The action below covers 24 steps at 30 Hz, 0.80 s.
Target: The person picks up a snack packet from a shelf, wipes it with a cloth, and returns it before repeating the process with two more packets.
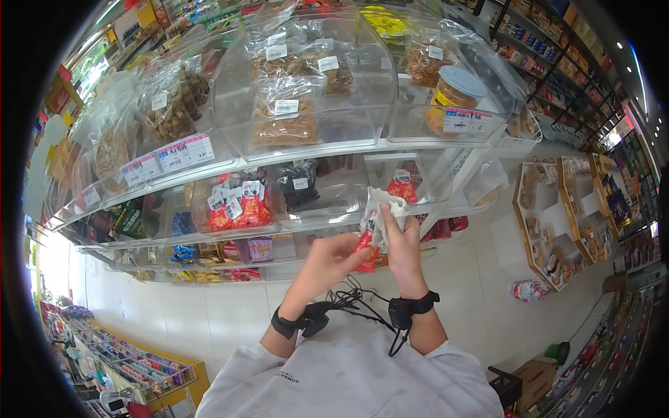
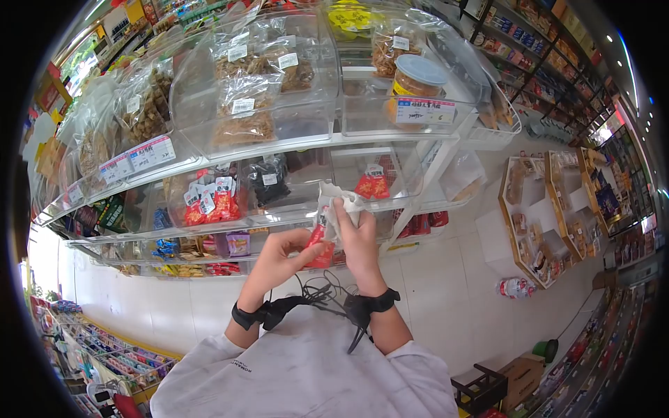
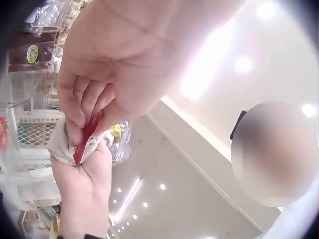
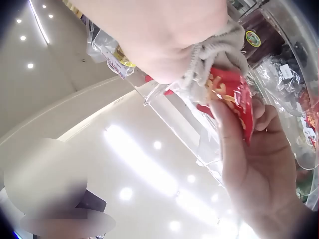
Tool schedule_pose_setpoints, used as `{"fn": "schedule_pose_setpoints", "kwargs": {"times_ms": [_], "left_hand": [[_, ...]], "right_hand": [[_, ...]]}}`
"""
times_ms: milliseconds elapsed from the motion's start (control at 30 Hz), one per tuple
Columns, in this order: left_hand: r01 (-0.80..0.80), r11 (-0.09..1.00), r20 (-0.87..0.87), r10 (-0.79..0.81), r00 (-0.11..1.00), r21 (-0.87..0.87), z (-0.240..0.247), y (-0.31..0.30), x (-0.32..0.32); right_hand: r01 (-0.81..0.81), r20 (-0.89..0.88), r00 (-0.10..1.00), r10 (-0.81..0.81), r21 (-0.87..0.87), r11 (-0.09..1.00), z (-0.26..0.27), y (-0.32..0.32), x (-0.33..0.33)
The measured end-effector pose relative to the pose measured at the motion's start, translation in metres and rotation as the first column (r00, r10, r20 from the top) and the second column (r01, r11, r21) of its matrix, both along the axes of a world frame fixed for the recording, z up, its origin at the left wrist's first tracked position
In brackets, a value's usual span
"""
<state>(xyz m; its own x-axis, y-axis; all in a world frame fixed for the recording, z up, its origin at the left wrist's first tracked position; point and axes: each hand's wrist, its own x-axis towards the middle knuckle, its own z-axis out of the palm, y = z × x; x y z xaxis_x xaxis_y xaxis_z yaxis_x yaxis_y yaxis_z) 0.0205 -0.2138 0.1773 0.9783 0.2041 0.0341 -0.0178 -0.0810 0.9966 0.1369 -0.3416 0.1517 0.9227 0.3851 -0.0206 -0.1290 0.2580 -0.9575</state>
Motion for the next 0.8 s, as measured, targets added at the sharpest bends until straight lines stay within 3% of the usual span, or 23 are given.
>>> {"fn": "schedule_pose_setpoints", "kwargs": {"times_ms": [33, 67, 133, 233, 333, 367, 467, 567, 733, 800], "left_hand": [[0.026, 0.999, 0.021, -0.027, 0.999, 0.039, 0.000, -0.003, 0.000], [0.035, 0.996, 0.051, -0.039, 0.998, 0.080, -0.001, -0.005, 0.000], [-0.014, 1.000, -0.001, 0.014, 1.000, -0.003, 0.003, -0.006, -0.001], [-0.088, 0.996, 0.021, 0.088, 0.996, -0.033, -0.011, 0.003, 0.005], [-0.139, 0.988, 0.044, 0.143, 0.989, -0.074, -0.016, 0.003, 0.008], [-0.150, 0.984, 0.045, 0.155, 0.987, -0.094, -0.014, 0.003, 0.010], [0.030, 0.979, -0.150, 0.000, 0.989, 0.203, 0.005, 0.000, 0.007], [-0.039, 0.996, -0.095, 0.047, 0.994, 0.083, 0.004, -0.004, 0.009], [-0.040, 0.998, -0.103, 0.044, 0.994, 0.044, -0.004, 0.006, 0.009], [-0.034, 0.999, -0.104, 0.037, 0.994, 0.025, -0.003, 0.006, 0.008]], "right_hand": [[0.017, 0.022, 1.000, -0.016, -0.056, 0.998, -0.004, 0.000, 0.002], [0.037, -0.055, 0.998, -0.036, 0.025, 0.999, -0.005, -0.001, 0.003], [0.092, -0.207, 0.977, -0.054, 0.180, 0.979, -0.002, 0.000, 0.004], [0.079, -0.196, 0.980, -0.034, 0.227, 0.971, 0.006, 0.007, -0.001], [0.026, 0.141, 0.990, -0.026, -0.001, 1.000, 0.013, 0.013, -0.016], [0.035, 0.135, 0.990, -0.031, -0.027, 0.999, 0.016, 0.010, -0.015], [0.060, 0.126, 0.991, -0.050, -0.074, 0.995, 0.020, 0.005, -0.010], [0.083, 0.107, 0.991, -0.079, -0.035, 0.996, 0.015, 0.007, -0.003], [0.033, 0.057, 0.998, -0.035, 0.043, 0.999, 0.014, 0.007, -0.001], [0.083, 0.088, 0.992, -0.086, 0.042, 0.996, 0.020, 0.011, -0.002]]}}
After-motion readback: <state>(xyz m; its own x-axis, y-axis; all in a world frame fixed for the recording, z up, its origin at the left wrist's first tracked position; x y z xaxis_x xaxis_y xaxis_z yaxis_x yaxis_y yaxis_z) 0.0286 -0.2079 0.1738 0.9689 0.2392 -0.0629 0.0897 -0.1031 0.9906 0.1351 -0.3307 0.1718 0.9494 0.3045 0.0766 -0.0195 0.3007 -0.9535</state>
